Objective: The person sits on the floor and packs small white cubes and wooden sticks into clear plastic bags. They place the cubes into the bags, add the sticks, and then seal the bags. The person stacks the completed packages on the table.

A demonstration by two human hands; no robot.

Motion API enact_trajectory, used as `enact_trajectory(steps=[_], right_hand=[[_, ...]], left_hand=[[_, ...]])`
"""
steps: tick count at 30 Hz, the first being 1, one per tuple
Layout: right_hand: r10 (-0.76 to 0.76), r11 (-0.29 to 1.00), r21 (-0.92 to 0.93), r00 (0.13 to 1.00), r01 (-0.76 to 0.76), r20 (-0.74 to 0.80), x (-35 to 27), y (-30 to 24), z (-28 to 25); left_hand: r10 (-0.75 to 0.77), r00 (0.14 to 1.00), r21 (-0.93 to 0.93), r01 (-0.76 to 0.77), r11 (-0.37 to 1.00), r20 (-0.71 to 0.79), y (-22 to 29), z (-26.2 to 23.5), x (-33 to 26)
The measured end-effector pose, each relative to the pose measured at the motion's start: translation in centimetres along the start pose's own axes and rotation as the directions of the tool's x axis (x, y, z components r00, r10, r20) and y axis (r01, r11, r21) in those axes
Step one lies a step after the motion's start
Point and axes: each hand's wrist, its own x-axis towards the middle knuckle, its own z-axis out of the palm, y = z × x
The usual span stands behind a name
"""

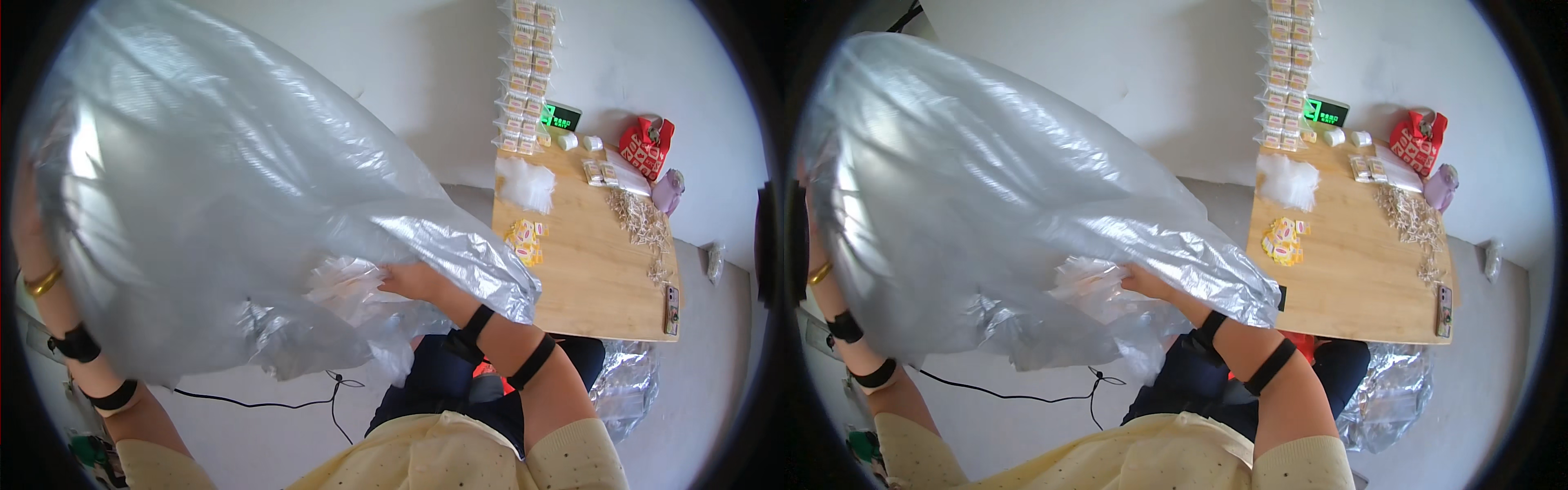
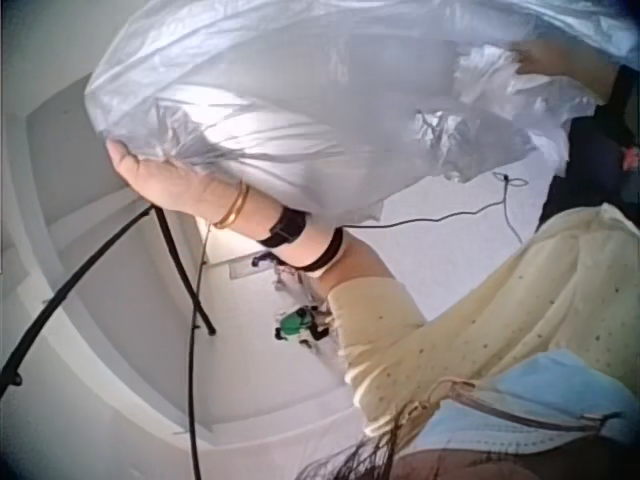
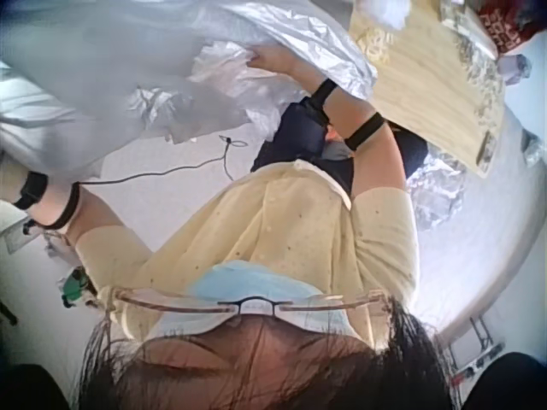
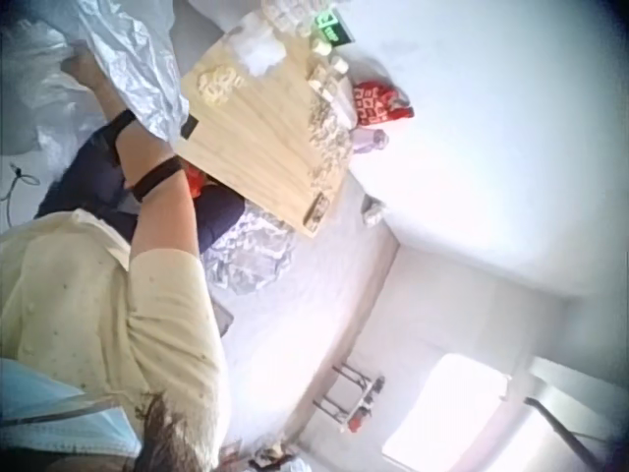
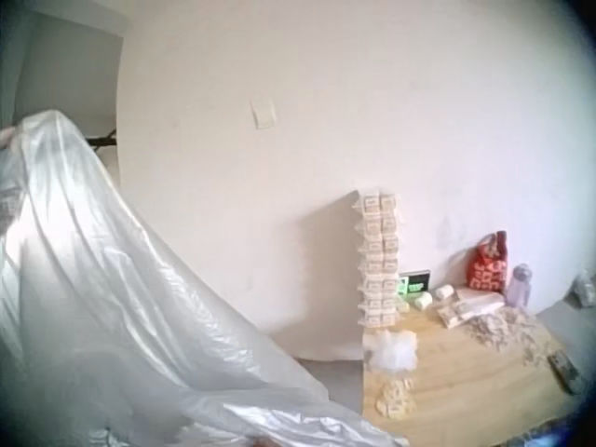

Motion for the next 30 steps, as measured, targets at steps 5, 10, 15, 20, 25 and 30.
enact_trajectory(steps=[5, 10, 15, 20, 25, 30], right_hand=[[-0.420, 0.893, 0.124, 0.901, 0.432, -0.111, 0.8, -0.4, -3.7], [-0.272, 0.810, 0.485, 0.944, 0.329, -0.186, -2.8, -1.8, -9.7], [-0.135, 0.689, 0.649, 0.936, 0.324, -0.324, -6.4, 0.0, -15.2], [0.114, 0.566, 0.742, 0.858, 0.359, -0.502, -13.0, 7.6, -19.8], [0.461, 0.505, 0.777, 0.643, 0.376, -0.611, -23.1, 19.7, -21.5], [0.798, 0.421, 0.895, 0.410, 0.144, -0.441, -33.1, 30.2, -17.9]], left_hand=[[-0.580, 0.809, -0.404, 0.565, 0.719, 0.099, 0.8, 4.9, 0.3], [-0.700, 0.673, -0.503, 0.702, 0.504, 0.238, 0.8, 7.9, -0.1], [-0.722, 0.624, -0.401, 0.769, 0.498, 0.300, -1.6, 8.7, 0.2], [-0.639, 0.642, -0.372, 0.767, 0.524, 0.424, -3.7, 10.1, -0.7], [-0.593, 0.727, -0.356, 0.686, 0.634, 0.345, -1.3, 12.6, -0.8], [-0.549, 0.789, -0.406, 0.613, 0.678, 0.275, 0.9, 17.4, -2.1]])
